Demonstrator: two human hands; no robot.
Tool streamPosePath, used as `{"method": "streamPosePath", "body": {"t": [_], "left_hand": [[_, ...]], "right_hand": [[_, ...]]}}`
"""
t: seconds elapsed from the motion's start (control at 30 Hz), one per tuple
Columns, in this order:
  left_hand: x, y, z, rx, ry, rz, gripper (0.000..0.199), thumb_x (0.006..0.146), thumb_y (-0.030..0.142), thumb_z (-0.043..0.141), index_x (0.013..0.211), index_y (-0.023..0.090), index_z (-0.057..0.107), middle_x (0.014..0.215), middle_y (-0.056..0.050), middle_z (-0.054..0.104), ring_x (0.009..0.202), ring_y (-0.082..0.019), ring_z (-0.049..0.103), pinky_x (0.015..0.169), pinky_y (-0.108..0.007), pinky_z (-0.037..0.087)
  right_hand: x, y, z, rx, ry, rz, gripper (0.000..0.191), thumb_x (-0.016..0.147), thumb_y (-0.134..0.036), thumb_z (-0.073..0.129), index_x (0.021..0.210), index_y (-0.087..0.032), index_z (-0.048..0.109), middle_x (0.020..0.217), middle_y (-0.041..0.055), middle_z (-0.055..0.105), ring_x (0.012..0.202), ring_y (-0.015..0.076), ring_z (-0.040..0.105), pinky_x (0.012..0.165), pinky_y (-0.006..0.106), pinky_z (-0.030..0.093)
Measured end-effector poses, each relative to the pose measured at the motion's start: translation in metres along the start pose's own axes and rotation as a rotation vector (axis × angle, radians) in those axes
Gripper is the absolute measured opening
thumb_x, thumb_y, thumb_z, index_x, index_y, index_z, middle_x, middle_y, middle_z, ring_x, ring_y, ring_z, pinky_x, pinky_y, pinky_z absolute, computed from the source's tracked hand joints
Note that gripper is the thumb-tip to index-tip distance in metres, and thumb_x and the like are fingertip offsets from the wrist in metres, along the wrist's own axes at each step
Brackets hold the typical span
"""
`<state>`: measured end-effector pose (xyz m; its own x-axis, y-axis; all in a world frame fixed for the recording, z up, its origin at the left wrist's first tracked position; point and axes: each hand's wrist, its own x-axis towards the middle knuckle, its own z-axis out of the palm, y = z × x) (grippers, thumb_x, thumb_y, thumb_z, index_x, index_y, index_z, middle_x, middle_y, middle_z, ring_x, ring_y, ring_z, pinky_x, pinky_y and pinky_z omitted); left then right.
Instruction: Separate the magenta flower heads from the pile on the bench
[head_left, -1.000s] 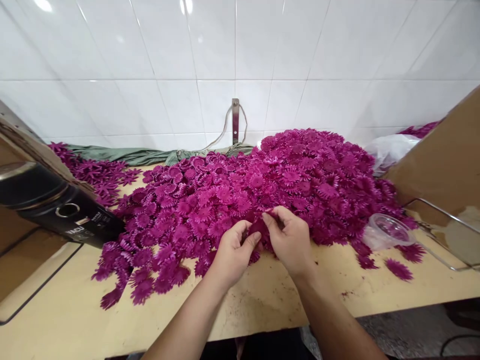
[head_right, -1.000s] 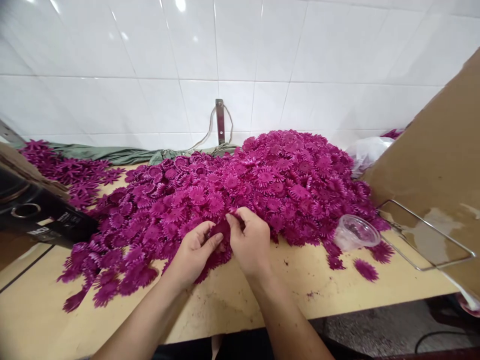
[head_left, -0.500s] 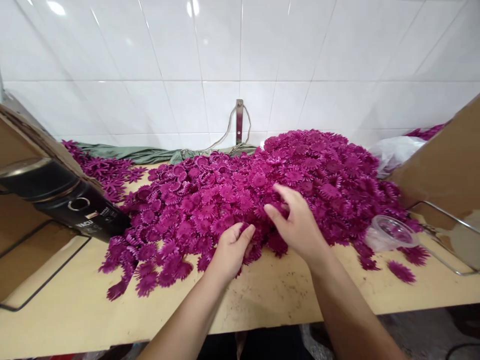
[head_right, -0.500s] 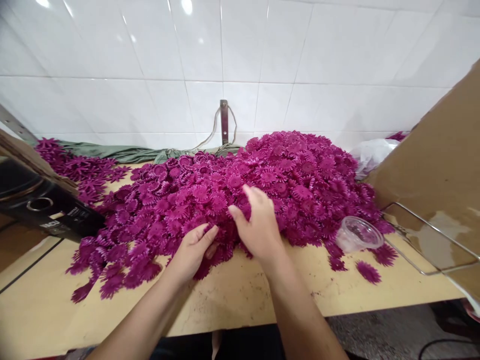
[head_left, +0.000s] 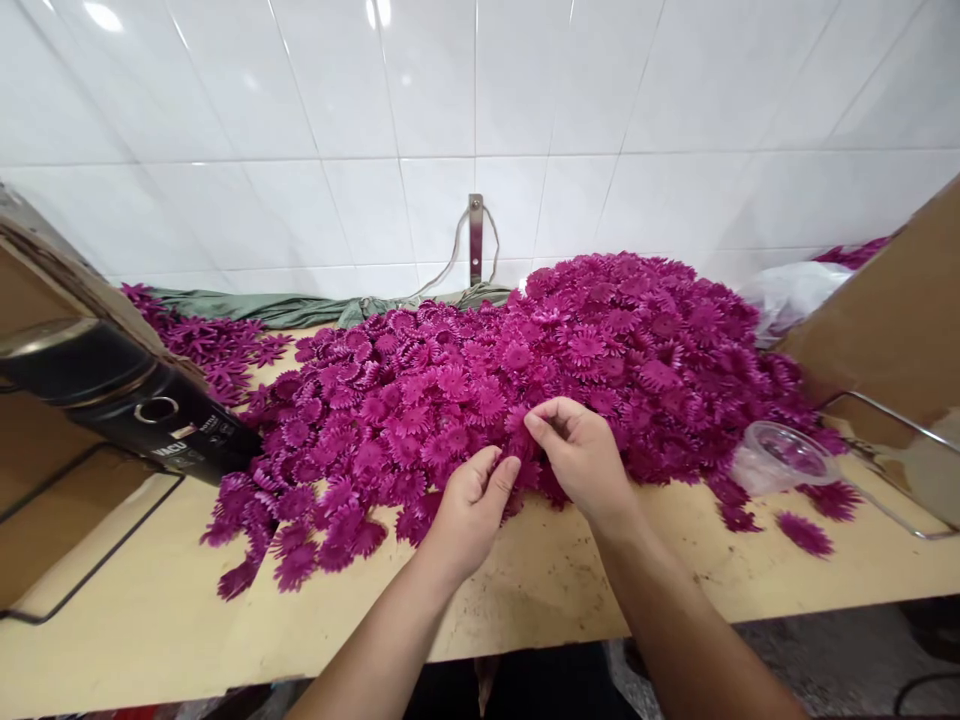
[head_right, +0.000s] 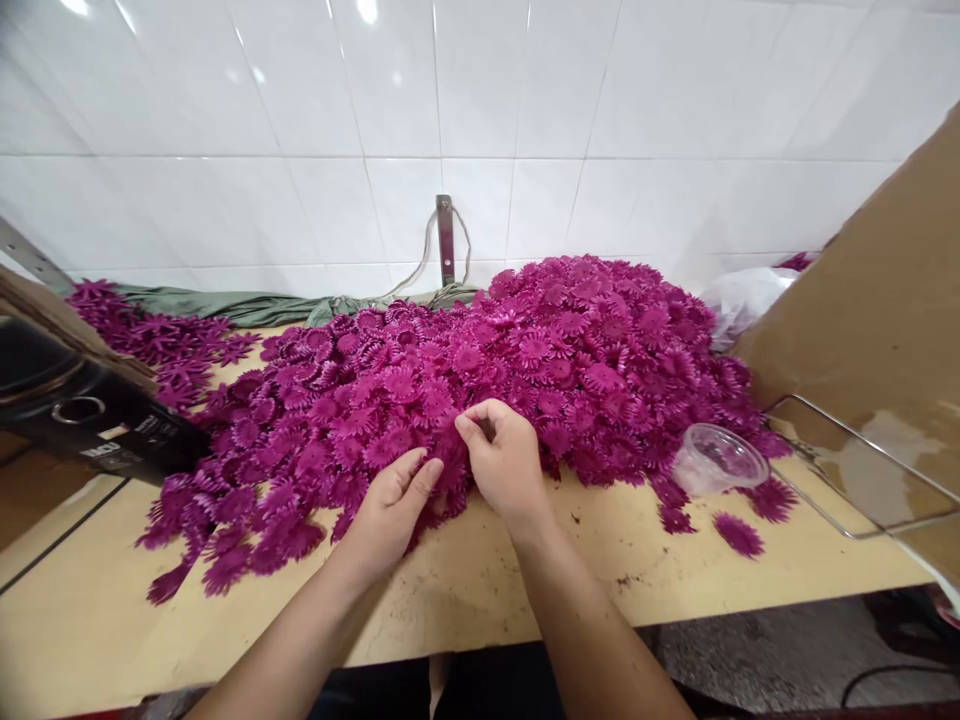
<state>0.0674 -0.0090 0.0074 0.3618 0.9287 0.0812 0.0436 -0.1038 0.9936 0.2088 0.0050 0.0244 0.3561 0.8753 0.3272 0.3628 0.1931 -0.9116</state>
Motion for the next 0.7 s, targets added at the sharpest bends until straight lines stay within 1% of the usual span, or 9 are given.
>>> {"method": "streamPosePath", "body": {"t": [0.1,0.17,0.27,0.33,0.37,0.43,0.53,0.63,0.7], "left_hand": [[-0.01,0.001,-0.004,0.02,-0.063,0.019,0.032,0.08,0.045,0.051,0.063,0.018,0.048,0.058,0.004,0.043,0.056,-0.011,0.04,0.056,-0.023,0.036],[-0.013,0.001,-0.008,0.004,-0.067,-0.018,0.031,0.079,0.045,0.052,0.064,0.018,0.05,0.059,0.002,0.047,0.059,-0.012,0.045,0.059,-0.024,0.038],[-0.006,0.004,-0.011,-0.081,0.011,-0.101,0.03,0.071,0.047,0.059,0.068,0.017,0.055,0.063,0.001,0.053,0.063,-0.014,0.048,0.063,-0.025,0.04],[0.001,0.004,-0.011,-0.127,0.044,-0.137,0.03,0.066,0.047,0.062,0.069,0.017,0.056,0.061,0.001,0.053,0.059,-0.012,0.046,0.059,-0.024,0.039],[0.005,0.004,-0.011,-0.14,0.058,-0.147,0.031,0.065,0.047,0.063,0.067,0.017,0.056,0.058,0.002,0.051,0.055,-0.011,0.043,0.056,-0.023,0.037],[0.009,0.002,-0.009,-0.155,0.091,-0.152,0.033,0.064,0.049,0.063,0.06,0.018,0.051,0.053,0.005,0.042,0.049,-0.008,0.035,0.05,-0.021,0.031],[0.011,-0.004,-0.007,-0.171,0.148,-0.136,0.041,0.064,0.052,0.062,0.053,0.019,0.039,0.05,0.008,0.03,0.047,-0.007,0.026,0.045,-0.02,0.024],[0.012,-0.009,-0.004,-0.173,0.13,-0.122,0.046,0.065,0.056,0.061,0.052,0.019,0.038,0.052,0.008,0.029,0.049,-0.007,0.028,0.047,-0.02,0.027],[0.013,-0.01,-0.004,-0.197,0.102,-0.13,0.047,0.066,0.06,0.059,0.054,0.018,0.043,0.053,0.006,0.033,0.051,-0.008,0.032,0.05,-0.021,0.03]], "right_hand": [[0.025,0.006,-0.012,-0.08,0.284,-0.009,0.011,0.074,-0.028,0.05,0.067,-0.02,0.05,0.053,-0.0017,0.051,0.05,0.0156,0.051,0.055,0.031,0.044],[0.04,0.009,-0.02,-0.133,0.309,-0.04,0.006,0.071,-0.025,0.053,0.071,-0.019,0.052,0.063,0.0028,0.058,0.058,0.0184,0.056,0.063,0.036,0.047],[0.041,0.003,-0.023,-0.28,0.185,-0.188,0.023,0.067,-0.023,0.059,0.09,-0.016,0.06,0.101,0.0143,0.062,0.092,0.027,0.058,0.083,0.045,0.046],[0.027,-0.005,-0.017,-0.342,0.112,-0.289,0.026,0.071,-0.024,0.058,0.096,-0.017,0.061,0.111,0.0142,0.06,0.106,0.029,0.053,0.093,0.048,0.04],[0.016,-0.009,-0.013,-0.341,0.064,-0.317,0.022,0.075,-0.025,0.056,0.095,-0.019,0.062,0.108,0.0124,0.062,0.106,0.0282,0.054,0.094,0.048,0.04],[-0.006,-0.017,-0.006,-0.28,-0.079,-0.308,0.015,0.079,-0.028,0.054,0.09,-0.021,0.063,0.096,0.0088,0.066,0.095,0.0251,0.059,0.087,0.044,0.044],[-0.031,-0.019,0.002,-0.163,-0.276,-0.162,0.013,0.077,-0.03,0.058,0.087,-0.021,0.062,0.087,0.0066,0.066,0.084,0.0221,0.061,0.076,0.039,0.049],[-0.037,-0.015,0.005,-0.034,-0.373,0.004,0.013,0.075,-0.029,0.059,0.084,-0.02,0.059,0.083,0.0059,0.065,0.077,0.0195,0.061,0.071,0.035,0.051],[-0.036,-0.012,0.006,0.037,-0.397,0.04,0.011,0.075,-0.028,0.057,0.083,-0.019,0.058,0.08,0.0046,0.065,0.074,0.0177,0.061,0.068,0.033,0.051]]}}
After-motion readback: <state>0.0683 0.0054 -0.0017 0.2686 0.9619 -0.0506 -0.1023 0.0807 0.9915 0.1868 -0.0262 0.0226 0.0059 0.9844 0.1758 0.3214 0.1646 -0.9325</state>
